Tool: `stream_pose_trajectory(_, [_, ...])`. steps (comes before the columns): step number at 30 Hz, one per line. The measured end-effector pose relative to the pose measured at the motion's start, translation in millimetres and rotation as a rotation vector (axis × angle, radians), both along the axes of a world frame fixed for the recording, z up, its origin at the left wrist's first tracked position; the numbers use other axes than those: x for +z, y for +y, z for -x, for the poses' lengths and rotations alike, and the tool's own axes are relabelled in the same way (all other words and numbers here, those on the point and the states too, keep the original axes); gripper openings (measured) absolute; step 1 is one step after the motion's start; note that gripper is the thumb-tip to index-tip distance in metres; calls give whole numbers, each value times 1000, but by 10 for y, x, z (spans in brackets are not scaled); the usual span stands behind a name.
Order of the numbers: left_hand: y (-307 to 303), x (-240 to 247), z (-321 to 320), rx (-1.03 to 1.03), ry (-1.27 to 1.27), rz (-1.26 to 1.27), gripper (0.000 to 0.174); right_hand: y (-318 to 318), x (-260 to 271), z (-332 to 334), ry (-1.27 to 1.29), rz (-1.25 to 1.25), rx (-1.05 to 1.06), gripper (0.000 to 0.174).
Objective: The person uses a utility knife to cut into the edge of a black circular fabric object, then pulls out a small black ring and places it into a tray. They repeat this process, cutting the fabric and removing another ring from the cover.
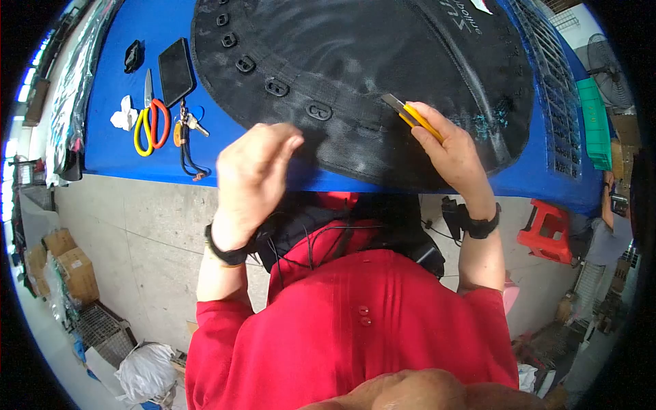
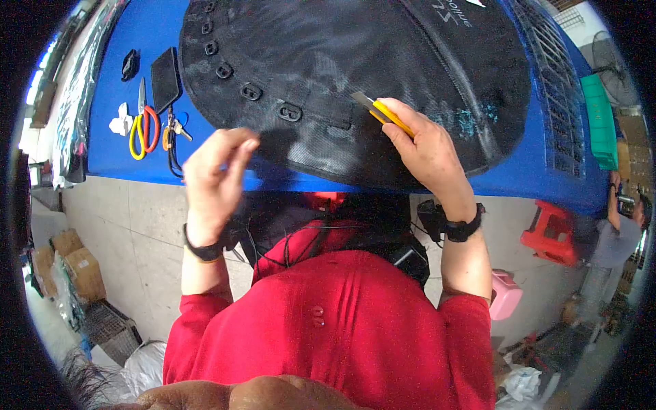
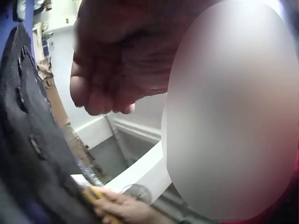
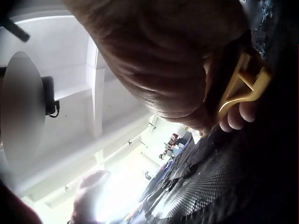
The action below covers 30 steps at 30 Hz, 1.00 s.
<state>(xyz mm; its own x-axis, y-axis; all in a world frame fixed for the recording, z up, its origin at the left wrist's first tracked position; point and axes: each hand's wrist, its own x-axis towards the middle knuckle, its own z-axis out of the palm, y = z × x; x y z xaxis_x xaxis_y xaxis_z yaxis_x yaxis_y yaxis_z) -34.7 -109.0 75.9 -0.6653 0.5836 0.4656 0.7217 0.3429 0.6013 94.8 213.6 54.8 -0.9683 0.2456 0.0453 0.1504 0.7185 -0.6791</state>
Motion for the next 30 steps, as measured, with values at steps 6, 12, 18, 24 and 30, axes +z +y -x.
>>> stream_pose_trajectory(6, [334,-443,2,23,118,191,36,9,-75,12,98,-76,43,42])
stream_pose_trajectory(12, [467,-612,46,15,207,229,44,-208,88,157,170,-99,47,44])
stream_pose_trajectory(18, [479,-711,37,66,201,166,42,-431,124,416,185,-188,141,43])
stream_pose_trajectory(24, [467,-759,55,74,178,130,42,-549,97,586,191,-264,229,42])
stream_pose_trajectory(30, [468,-776,60,78,167,108,43,-613,83,671,214,-313,258,42])
